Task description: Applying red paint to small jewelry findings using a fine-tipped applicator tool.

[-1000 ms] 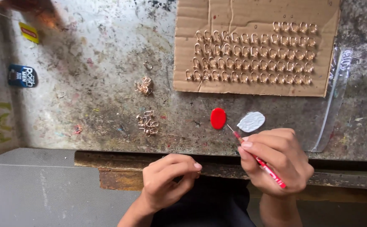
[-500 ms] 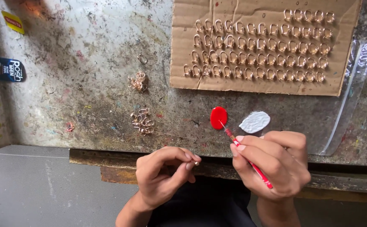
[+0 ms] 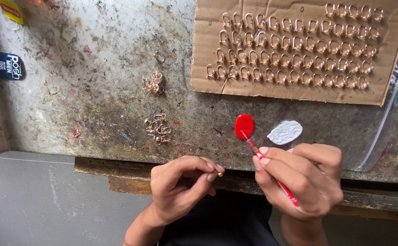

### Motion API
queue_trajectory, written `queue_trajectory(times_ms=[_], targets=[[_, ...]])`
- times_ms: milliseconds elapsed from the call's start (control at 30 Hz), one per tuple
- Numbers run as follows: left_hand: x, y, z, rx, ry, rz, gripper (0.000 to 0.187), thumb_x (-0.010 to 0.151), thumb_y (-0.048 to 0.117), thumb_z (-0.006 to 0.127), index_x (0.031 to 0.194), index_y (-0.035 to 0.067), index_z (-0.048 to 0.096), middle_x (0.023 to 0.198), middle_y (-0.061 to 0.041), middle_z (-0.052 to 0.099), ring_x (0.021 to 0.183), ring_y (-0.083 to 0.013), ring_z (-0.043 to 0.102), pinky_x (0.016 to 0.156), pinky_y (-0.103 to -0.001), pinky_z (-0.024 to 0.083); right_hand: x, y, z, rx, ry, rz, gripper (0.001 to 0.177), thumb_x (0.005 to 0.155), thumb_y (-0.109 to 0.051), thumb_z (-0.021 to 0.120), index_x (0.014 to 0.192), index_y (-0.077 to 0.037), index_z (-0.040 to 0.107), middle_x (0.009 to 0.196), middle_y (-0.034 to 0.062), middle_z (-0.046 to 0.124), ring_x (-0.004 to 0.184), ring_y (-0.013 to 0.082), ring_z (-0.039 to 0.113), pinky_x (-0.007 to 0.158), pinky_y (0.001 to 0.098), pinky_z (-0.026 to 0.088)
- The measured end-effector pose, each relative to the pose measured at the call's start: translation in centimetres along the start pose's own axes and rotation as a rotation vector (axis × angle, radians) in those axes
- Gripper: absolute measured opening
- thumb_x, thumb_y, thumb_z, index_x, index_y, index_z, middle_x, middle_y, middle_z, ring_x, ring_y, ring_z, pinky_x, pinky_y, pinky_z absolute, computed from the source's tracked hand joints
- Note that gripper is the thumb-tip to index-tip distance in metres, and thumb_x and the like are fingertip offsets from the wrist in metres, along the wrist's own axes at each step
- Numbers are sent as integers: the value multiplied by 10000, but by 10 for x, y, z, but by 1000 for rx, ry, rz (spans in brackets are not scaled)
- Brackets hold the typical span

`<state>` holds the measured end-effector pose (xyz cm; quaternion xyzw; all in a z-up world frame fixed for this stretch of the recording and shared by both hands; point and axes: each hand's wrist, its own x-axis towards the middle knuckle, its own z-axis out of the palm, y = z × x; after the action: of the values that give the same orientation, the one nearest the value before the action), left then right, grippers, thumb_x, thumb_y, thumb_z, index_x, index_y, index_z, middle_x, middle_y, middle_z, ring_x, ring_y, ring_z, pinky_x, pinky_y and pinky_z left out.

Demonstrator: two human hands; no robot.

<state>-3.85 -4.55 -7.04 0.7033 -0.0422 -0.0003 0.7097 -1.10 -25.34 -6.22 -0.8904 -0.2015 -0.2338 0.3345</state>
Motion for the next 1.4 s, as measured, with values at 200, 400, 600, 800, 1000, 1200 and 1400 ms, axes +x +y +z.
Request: queue_trajectory(times_ms=[200, 400, 600, 800, 1000, 1200, 1400], targets=[[4, 2, 0, -4, -5, 20, 43, 936, -37, 664, 958, -46, 628, 934, -207, 743, 525, -168, 729, 529, -188, 617, -2, 0, 2, -26, 17, 6, 73, 959, -149, 731, 936, -115, 670, 908, 3, 761, 805, 237, 520, 762, 357, 446], [5, 3, -1, 12, -17, 23, 46, 939, -39, 658, 974, -50, 630, 952, -217, 741, 543, -174, 738, 535, -198, 635, -2, 0, 2, -21, 2, 19, 94, 946, -98, 766, 928, -108, 674, 914, 22, 765, 811, 250, 520, 771, 360, 447], [6, 3, -2, 46, -18, 28, 53, 940, -40, 660, 982, -42, 628, 959, -206, 748, 566, -159, 744, 550, -189, 644, -1, 0, 3, -20, -12, 1, 90, 944, -117, 765, 934, -115, 675, 902, 5, 769, 801, 240, 516, 782, 343, 440], [6, 3, 2, 25, 26, -5, 50, 966, -18, 636, 996, -24, 597, 957, -196, 754, 494, -146, 692, 502, -188, 603, -3, -2, 6, 26, 108, 50, 138, 947, -108, 731, 902, -74, 605, 807, 69, 713, 796, 222, 540, 709, 351, 485], [3, -1, 5, -8, 52, -18, 48, 976, -54, 602, 1015, -41, 577, 944, -223, 743, 461, -153, 654, 449, -177, 555, -11, -20, 9, 377, 221, 284, 214, 899, -176, 671, 880, -68, 487, 807, 165, 649, 661, 264, 715, 646, 317, 640], [4, 0, 0, 12, 5, -7, 48, 1001, -34, 582, 1045, -41, 564, 969, -212, 733, 441, -107, 586, 485, -179, 529, -12, -20, 2, 667, -37, 263, 76, 901, -144, 618, 908, -68, 612, 906, 151, 698, 719, 207, 814, 719, 224, 753], [6, -4, -4, -17, -33, 20, 46, 983, -34, 605, 1001, -70, 582, 830, -177, 695, 761, -244, 743, 720, -277, 625, -5, -17, 12, 637, -118, 133, 112, 855, -33, 701, 906, -83, 615, 902, 91, 670, 723, 203, 802, 705, 229, 723]])
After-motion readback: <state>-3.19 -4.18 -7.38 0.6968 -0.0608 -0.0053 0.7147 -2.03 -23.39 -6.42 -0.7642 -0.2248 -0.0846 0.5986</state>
